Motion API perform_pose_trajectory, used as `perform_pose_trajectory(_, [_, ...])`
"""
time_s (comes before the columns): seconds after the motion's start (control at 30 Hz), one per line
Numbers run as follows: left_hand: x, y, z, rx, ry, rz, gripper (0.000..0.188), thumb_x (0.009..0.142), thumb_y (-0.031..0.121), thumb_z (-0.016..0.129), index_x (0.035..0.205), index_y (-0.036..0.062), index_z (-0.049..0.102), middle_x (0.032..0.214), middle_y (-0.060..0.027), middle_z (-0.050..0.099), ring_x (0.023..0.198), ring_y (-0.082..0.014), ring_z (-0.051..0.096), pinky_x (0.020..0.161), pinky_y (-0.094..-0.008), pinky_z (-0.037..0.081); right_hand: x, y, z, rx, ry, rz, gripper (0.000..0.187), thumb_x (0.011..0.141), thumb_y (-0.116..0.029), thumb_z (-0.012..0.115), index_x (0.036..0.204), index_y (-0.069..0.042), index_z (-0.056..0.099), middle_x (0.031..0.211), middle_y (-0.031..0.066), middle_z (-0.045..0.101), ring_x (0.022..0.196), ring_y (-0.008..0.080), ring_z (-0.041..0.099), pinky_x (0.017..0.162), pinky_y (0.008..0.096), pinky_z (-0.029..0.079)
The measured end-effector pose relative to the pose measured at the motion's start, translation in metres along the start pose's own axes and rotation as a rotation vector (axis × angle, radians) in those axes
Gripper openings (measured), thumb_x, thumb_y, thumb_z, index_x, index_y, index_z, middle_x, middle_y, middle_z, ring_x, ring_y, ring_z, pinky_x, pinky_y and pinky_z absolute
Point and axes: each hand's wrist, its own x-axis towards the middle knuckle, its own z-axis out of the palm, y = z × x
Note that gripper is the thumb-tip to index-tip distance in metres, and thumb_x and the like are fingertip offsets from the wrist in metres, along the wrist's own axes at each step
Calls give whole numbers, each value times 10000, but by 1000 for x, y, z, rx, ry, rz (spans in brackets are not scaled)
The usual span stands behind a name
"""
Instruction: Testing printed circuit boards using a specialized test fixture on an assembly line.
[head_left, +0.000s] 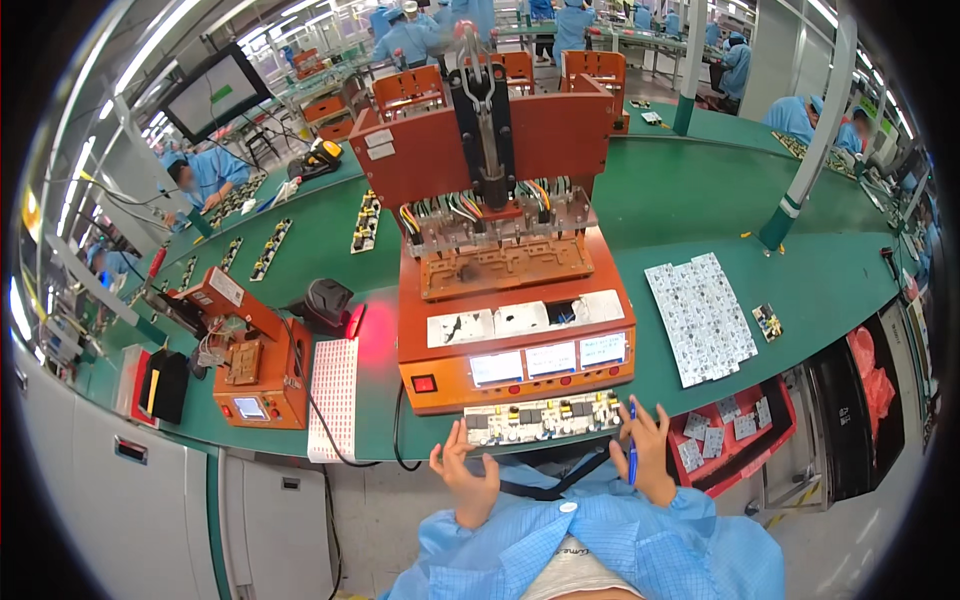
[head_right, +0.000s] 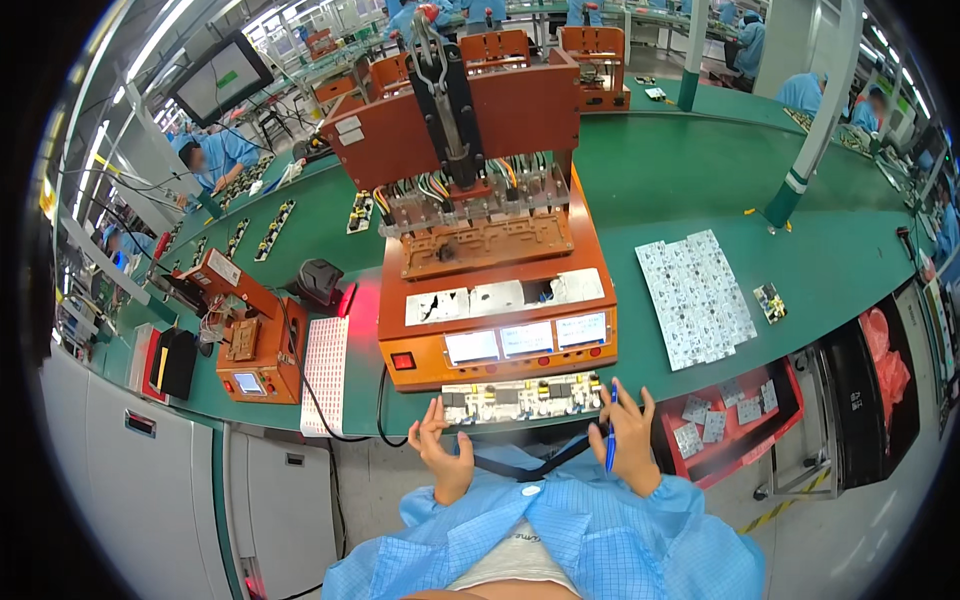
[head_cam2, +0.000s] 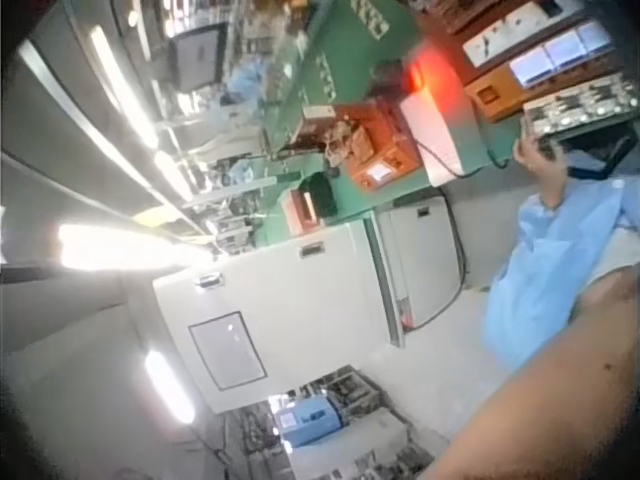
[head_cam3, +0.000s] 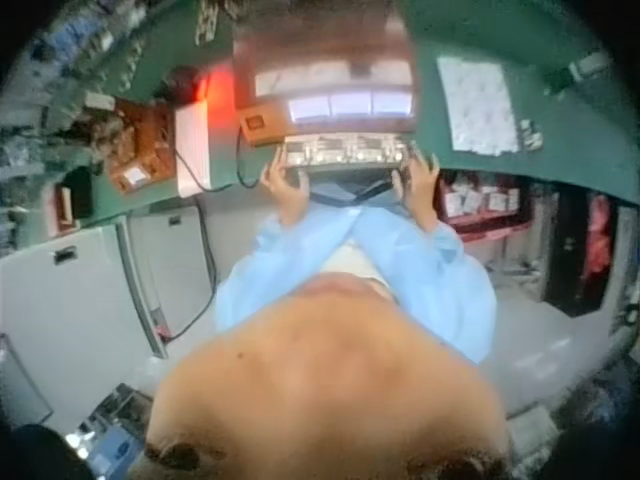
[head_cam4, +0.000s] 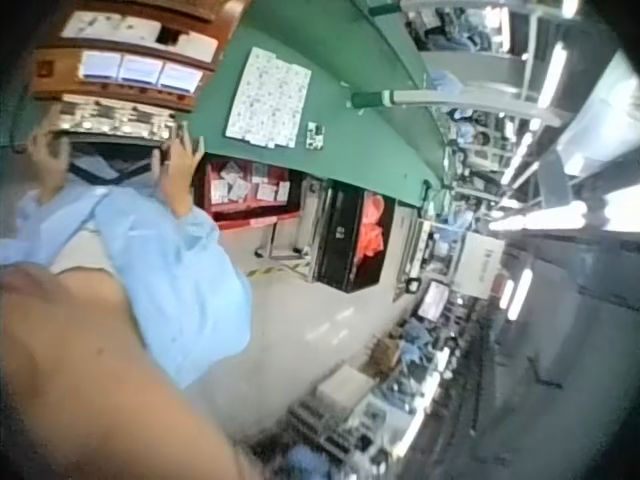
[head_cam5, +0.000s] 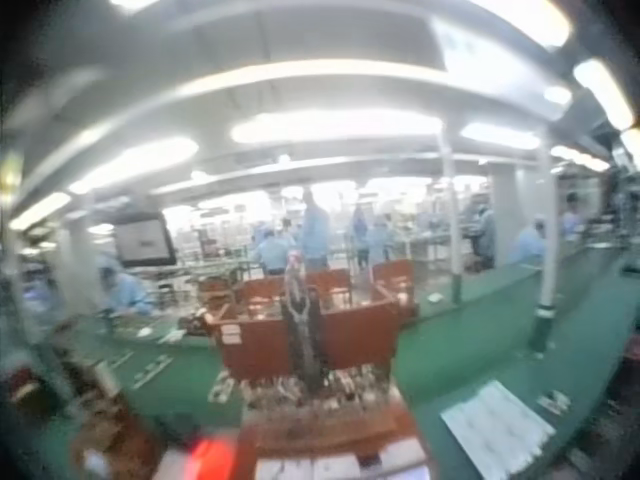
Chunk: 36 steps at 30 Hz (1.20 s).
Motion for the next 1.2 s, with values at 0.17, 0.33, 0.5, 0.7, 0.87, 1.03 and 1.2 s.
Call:
perform_pose_trajectory(0.17, [2, 1, 3, 171, -88, 17, 415, 714, 127, 679, 1041, 39, 439, 1230, -121, 556, 1254, -330, 378, 1062, -492, 163, 56, 49, -24, -345, 253, 69, 242, 766, -100, 651, 964, -6, 552, 1087, 151, 616, 1187, 382, 493, 1022, 517, 283])
perform_pose_trajectory(0.33, [-2, 7, 9, 120, -60, 1, 443, 723, 142, 675, 1081, 36, 437, 1239, -134, 533, 1265, -333, 375, 1067, -526, 144, 76, 107, -36, -777, 319, 108, 318, 743, -162, 695, 956, 7, 529, 978, 171, 590, 1119, 400, 508, 943, 481, 368])
perform_pose_trajectory(0.5, [12, 7, 4, 45, 89, 84, 423, 742, 125, 649, 1097, 33, 439, 1251, -142, 535, 1254, -357, 387, 1066, -525, 171, 79, 90, -45, -398, 343, 136, 335, 697, -130, 745, 851, -23, 467, 806, 168, 517, 779, 361, 515, 683, 402, 435])
perform_pose_trajectory(0.7, [82, 42, 0, -37, 19, 610, 426, 727, 182, 729, 1112, 81, 576, 1235, -118, 565, 1210, -366, 453, 993, -487, 377, 67, 50, -75, 632, 296, 325, 326, 764, -69, 684, 800, -84, 361, 939, 163, 622, 817, 188, 610, 708, 287, 487])
perform_pose_trajectory(0.87, [125, 90, 13, 215, 88, 1193, 424, 803, 196, 671, 1215, 148, 584, 1295, -62, 555, 1264, -247, 459, 1083, -476, 319, 61, 14, -84, 1353, -283, 450, 292, 758, -225, 639, 816, -104, 380, 1021, 230, 624, 888, 281, 676, 713, 316, 577])
perform_pose_trajectory(1.03, [139, 108, -3, 232, -186, 1319, 300, 842, 173, 637, 1141, 145, 654, 1184, -38, 636, 1116, -184, 605, 979, -380, 461, 86, -5, -76, 1494, -703, 438, 337, 732, -288, 699, 777, -91, 428, 919, 202, 608, 868, 369, 684, 619, 345, 598])
perform_pose_trajectory(1.2, [165, 99, -1, 225, -343, 1197, 407, 789, 150, 672, 1168, 25, 594, 1158, -111, 638, 1104, -254, 602, 966, -426, 466, 103, 55, -27, 1560, -456, 392, 142, 864, -153, 562, 864, -76, 443, 1044, 184, 647, 914, 190, 643, 827, 272, 517])
